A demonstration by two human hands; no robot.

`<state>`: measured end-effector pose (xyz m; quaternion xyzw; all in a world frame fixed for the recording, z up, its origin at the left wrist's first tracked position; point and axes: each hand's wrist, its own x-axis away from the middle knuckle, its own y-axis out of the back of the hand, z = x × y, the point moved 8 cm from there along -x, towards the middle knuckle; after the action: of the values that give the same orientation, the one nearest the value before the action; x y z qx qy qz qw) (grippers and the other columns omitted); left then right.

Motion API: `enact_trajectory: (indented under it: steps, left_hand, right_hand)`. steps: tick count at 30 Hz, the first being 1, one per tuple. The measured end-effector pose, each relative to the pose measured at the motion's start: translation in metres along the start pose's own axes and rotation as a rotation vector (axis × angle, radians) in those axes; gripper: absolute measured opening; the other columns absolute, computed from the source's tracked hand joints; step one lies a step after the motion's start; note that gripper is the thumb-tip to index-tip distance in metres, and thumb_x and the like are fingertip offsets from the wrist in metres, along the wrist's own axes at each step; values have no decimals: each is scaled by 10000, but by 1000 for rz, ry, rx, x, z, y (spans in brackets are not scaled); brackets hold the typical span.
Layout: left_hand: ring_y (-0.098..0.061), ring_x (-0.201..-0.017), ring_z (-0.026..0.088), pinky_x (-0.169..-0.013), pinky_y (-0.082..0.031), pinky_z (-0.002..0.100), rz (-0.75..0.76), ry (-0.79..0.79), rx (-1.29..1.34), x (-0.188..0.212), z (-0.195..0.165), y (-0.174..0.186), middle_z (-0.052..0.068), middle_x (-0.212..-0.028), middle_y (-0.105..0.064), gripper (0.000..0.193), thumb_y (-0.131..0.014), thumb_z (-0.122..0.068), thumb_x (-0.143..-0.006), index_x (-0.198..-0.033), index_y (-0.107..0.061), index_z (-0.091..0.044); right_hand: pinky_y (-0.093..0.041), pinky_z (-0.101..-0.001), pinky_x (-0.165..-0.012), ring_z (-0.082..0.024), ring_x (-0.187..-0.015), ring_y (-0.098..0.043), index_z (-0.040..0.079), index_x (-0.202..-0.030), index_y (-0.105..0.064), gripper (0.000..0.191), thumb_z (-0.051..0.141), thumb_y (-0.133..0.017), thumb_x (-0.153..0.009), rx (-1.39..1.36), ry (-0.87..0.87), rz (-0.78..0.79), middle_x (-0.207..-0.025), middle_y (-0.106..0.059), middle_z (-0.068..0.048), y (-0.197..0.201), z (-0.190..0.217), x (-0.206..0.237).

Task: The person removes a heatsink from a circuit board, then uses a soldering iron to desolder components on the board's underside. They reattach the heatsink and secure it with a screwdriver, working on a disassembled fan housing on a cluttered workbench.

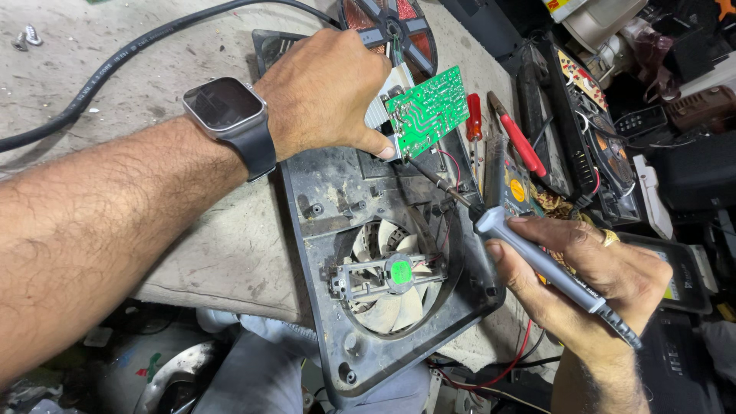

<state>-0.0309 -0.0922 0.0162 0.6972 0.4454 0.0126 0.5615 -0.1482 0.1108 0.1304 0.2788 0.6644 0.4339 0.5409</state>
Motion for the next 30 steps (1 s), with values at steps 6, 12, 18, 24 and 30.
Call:
enact_trajectory:
  steps: [6, 12, 18, 24, 30]
  left_hand:
    - [-727, -714, 402, -624, -602, 471, -45, -35, 8, 0, -1, 2, 222, -709, -683, 801, -929, -637, -618, -885, -715, 87]
    - [-725, -722, 409, -644, -602, 471, -50, -44, -9, 0, -1, 2, 230, -721, -686, 822, -931, -647, -613, -879, -710, 99]
    - [-722, -713, 420, -637, -598, 480, -87, -66, 25, 1, -2, 5, 235, -734, -688, 814, -938, -632, -610, -885, -710, 100]
    - [-723, -712, 421, -640, -597, 482, -72, -47, 28, 0, 1, 3, 236, -723, -689, 817, -936, -642, -606, -901, -717, 88]
    - [-729, -702, 415, -630, -600, 478, -87, -35, 47, -1, 1, 6, 240, -696, -688, 857, -927, -668, -618, -920, -703, 102]
  right_hand:
    - [-537, -215, -624, -123, -711, -727, -26, -996, -740, 262, 126, -873, -830, -17, 1, -38, -928, -765, -124, 0, -9, 6]
    - [-553, -183, -649, -103, -717, -728, -12, -1067, -758, 276, 155, -896, -896, -21, -60, -82, -945, -761, -101, 7, -27, 17]
    - [-554, -191, -641, -106, -708, -724, -16, -1052, -754, 300, 175, -895, -869, -22, -26, -91, -975, -761, -107, 1, -30, 22]
    - [-547, -220, -611, -133, -697, -724, -35, -997, -753, 284, 138, -880, -810, -4, -49, -83, -919, -765, -119, -3, -26, 21]
    - [-603, -284, -710, -211, -805, -775, -26, -939, -696, 241, 81, -880, -826, 38, 109, -115, -908, -756, -135, -13, -2, 34]
